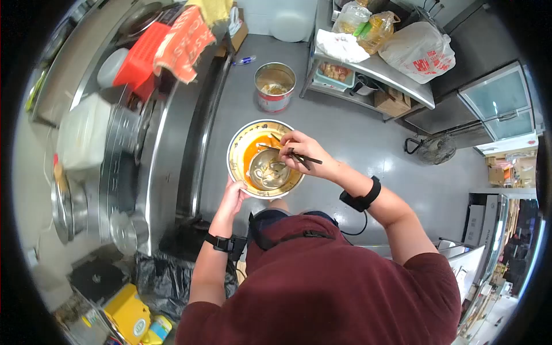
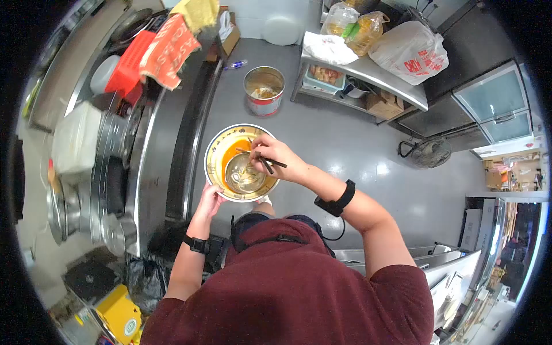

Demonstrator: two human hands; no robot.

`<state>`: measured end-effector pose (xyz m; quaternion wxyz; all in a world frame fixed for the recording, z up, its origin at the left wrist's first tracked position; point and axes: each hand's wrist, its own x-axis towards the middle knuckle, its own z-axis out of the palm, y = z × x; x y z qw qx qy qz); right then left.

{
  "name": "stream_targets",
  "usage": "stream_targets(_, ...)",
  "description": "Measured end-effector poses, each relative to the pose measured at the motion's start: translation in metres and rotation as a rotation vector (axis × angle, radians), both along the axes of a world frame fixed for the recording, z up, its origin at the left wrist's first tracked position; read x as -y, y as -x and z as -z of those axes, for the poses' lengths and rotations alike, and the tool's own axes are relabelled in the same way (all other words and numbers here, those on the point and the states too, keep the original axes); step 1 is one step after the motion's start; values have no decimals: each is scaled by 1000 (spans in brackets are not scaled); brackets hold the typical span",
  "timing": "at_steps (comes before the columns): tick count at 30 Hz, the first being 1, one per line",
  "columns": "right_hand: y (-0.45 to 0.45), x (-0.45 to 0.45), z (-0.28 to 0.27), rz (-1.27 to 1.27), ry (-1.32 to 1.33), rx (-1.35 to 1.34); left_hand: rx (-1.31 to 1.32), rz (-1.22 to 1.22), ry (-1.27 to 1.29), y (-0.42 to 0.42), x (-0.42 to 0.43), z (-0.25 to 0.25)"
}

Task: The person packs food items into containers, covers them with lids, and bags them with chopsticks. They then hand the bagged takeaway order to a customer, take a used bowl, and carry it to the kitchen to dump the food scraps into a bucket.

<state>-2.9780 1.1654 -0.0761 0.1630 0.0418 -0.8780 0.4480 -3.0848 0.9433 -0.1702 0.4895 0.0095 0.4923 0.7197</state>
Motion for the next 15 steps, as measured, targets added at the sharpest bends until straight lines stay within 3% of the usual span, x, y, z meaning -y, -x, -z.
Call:
stream_targets(5, 54, -86, 22, 203, 38, -10, -45, 91, 84, 83, -99, 24)
stream_targets(12, 144, -203, 118, 323, 145, -172, -159, 99, 219, 172, -250, 52)
stream_targets(15, 182, -258, 156, 348, 194, -86, -159, -11, 303, 208, -307, 92)
